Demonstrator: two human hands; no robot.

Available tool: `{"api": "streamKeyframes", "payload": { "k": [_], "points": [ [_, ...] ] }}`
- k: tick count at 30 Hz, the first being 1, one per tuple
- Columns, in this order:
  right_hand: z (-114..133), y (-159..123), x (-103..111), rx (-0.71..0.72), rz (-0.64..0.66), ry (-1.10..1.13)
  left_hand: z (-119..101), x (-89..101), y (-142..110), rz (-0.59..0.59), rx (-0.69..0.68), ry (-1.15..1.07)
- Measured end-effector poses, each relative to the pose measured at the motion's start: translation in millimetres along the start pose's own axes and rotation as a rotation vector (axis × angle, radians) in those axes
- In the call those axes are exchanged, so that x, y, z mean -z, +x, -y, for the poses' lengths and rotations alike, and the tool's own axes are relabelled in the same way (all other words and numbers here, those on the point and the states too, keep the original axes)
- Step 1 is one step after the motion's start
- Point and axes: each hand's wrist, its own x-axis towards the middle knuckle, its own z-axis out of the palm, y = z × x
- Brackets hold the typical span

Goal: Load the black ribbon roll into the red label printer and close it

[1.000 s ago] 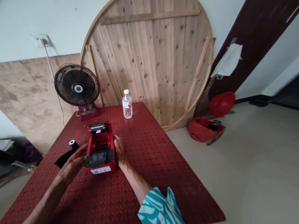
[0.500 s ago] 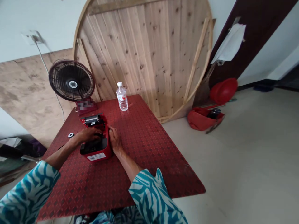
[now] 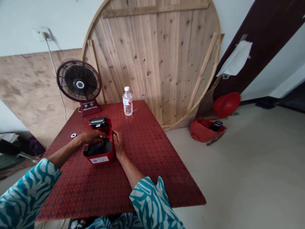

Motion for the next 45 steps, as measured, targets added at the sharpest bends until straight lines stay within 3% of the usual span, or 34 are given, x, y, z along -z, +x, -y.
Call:
{"api": "streamKeyframes", "payload": {
  "k": [4,7,10,14,19,23,26,29,34,39,42,45],
  "points": [
    [1,-1,2,-0.005,0.031,0.007,-11,8.0,-37,-0.18,-0.033,-0.11],
    [-1,0,3,-0.006,0.019,0.023,-7,31.6,-70,-0.363,0.025,-0.262],
    [-3,0,3,-0.016,0.013,0.03,14,60.0,-85,-0.552,0.079,-0.296],
    [-4,0,4,-0.035,0.009,0.022,61,74.1,-68,-0.728,0.17,-0.21],
    [-6,0,4,-0.054,0.008,0.021,104,51.5,-30,-0.682,0.336,-0.078],
    [-6,-1,5,-0.062,0.02,0.018,115,34.4,-17,-0.627,0.378,-0.057],
    [-5,-1,6,-0.057,0.027,0.009,120,34.4,-17,-0.602,0.36,-0.088],
    [-4,-1,6,-0.06,0.02,0.003,126,44.5,-29,-0.574,0.32,-0.163],
    [-2,-1,4,-0.046,0.012,0.018,142,58.0,-75,-0.578,0.313,-0.296],
    [-1,-1,3,-0.035,0.009,0.006,146,40.2,-98,-0.498,0.307,-0.376],
    [-2,-1,3,-0.038,-0.01,-0.003,143,27.1,-96,-0.524,0.307,-0.384],
    [-2,-1,2,-0.03,-0.003,0.0,135,25.4,-102,-0.562,0.302,-0.383]
  ]
}}
